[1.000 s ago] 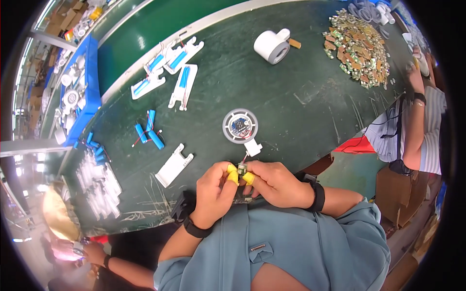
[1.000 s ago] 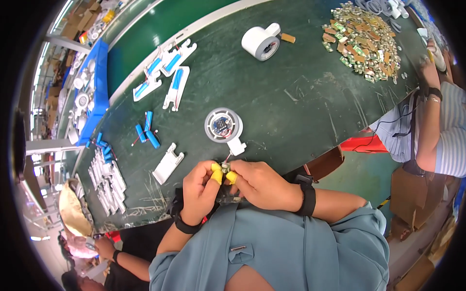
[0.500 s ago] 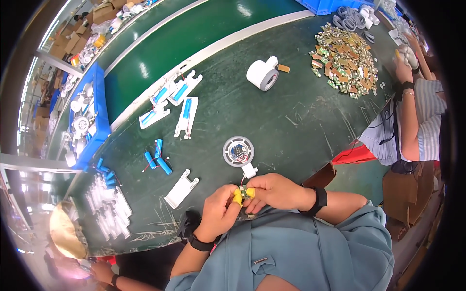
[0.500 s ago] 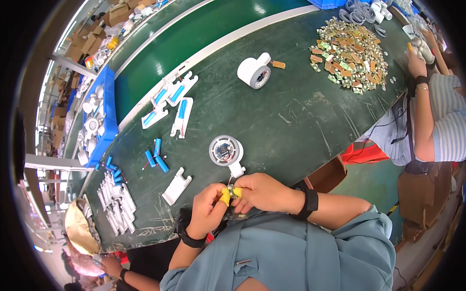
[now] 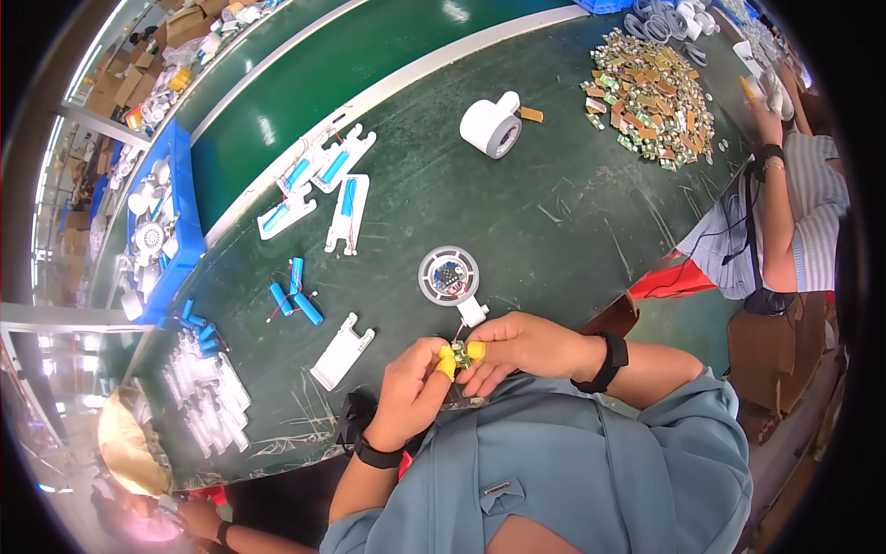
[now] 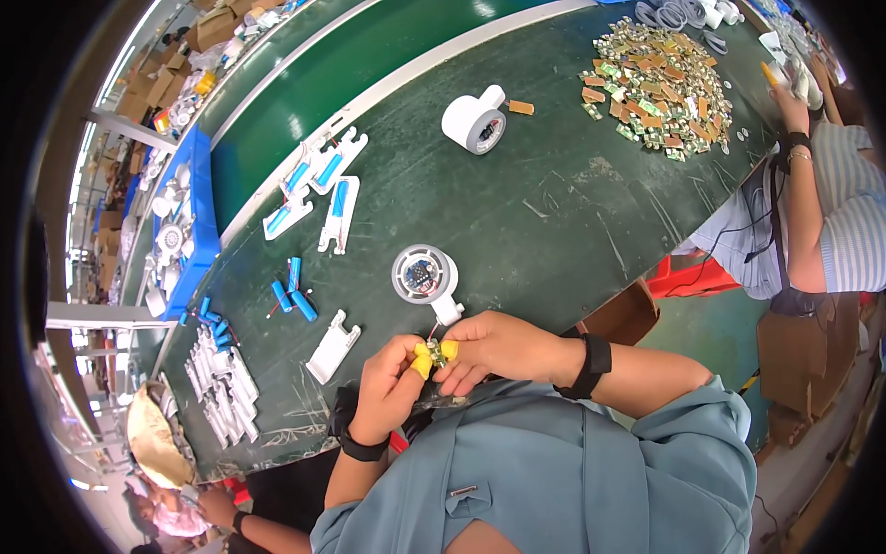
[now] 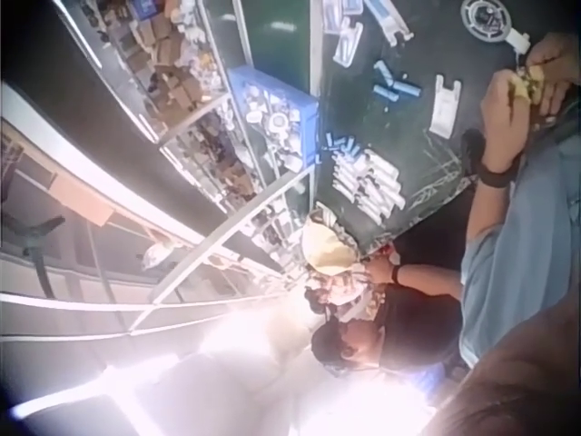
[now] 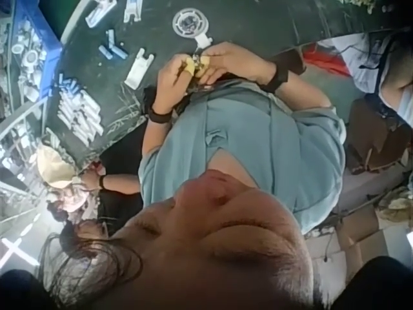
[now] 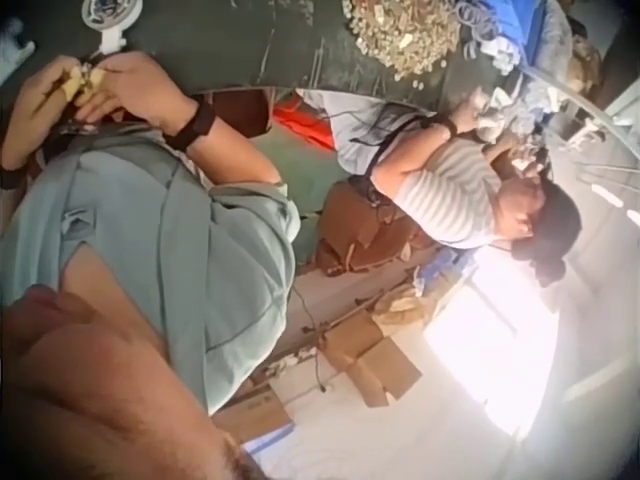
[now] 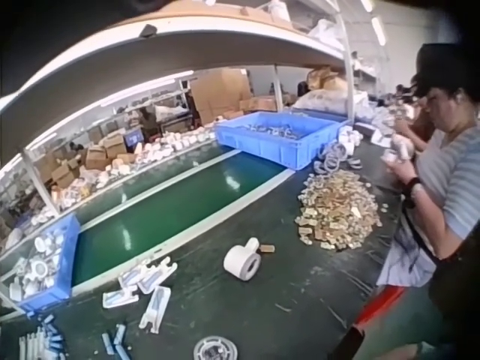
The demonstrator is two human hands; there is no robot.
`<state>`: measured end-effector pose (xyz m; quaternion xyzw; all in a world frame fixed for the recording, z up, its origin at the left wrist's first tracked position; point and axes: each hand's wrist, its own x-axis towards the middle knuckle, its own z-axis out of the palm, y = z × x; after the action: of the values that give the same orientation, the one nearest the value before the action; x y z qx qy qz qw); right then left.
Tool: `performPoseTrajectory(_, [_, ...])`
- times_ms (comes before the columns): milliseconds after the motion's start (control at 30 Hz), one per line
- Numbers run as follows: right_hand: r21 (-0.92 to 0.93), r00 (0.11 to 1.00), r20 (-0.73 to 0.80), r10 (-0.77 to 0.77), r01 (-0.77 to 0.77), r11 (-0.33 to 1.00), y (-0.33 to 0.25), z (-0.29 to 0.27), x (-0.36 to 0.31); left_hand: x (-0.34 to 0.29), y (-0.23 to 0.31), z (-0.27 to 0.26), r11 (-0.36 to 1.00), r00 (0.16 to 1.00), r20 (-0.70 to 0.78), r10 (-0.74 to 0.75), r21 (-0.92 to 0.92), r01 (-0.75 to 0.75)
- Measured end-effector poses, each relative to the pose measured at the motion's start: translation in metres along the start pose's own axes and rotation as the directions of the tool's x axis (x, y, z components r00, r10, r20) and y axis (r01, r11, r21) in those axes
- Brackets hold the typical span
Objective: The person connects a circuit board to a fan motor, inserts a battery into a plastic housing, and then fits the motor and board assembly into the housing. Finally, the person presses the components together to secure them and sets the unit aside.
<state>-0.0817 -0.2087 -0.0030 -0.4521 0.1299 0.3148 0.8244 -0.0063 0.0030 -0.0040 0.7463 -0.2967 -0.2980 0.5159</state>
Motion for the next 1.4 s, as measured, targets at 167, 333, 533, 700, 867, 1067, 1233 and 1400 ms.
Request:
performPoseTrajectory(167, [0.012,1.000,-0.003,-0.007,0.007,1.000,0.000,0.002,0.000,0.001,-0.003,0.000,1.000,1.000,0.001,-0.010,0.015,0.010])
performPoseTrajectory(333, [-0.051,0.999,-0.040,-0.026,0.024,0.998,0.003,0.004,0.001,0.002,-0.001,0.001,1.000,1.000,-0.002,-0.027,-0.013,0.027])
performPoseTrajectory(533, [-0.158,0.995,-0.068,-0.071,0.060,0.986,0.006,0.009,-0.002,0.002,-0.001,0.002,0.996,1.000,-0.007,-0.015,0.086,0.016])
performPoseTrajectory(700, [-0.130,0.994,-0.056,-0.090,0.082,0.988,0.006,0.007,-0.002,0.004,0.002,0.003,0.993,1.000,-0.015,-0.020,0.112,0.022])
performPoseTrajectory(867, [-0.129,0.995,-0.090,-0.039,0.027,0.991,0.004,0.009,0.000,0.005,0.001,0.005,0.990,1.000,-0.019,0.024,0.139,-0.021])
performPoseTrajectory(1067, [-0.181,0.992,-0.123,-0.037,0.014,0.983,0.003,0.011,0.001,0.008,0.004,0.008,0.970,0.997,-0.027,0.073,0.234,-0.065])
performPoseTrajectory(1233, [-0.204,0.990,-0.130,-0.057,0.030,0.978,0.003,0.011,-0.002,0.006,0.004,0.010,0.966,0.996,-0.038,0.083,0.250,-0.071])
performPoseTrajectory(1400, [-0.235,0.977,-0.152,-0.149,0.111,0.966,0.010,0.012,-0.004,0.001,0.013,0.002,0.940,0.994,-0.041,0.097,0.332,-0.078])
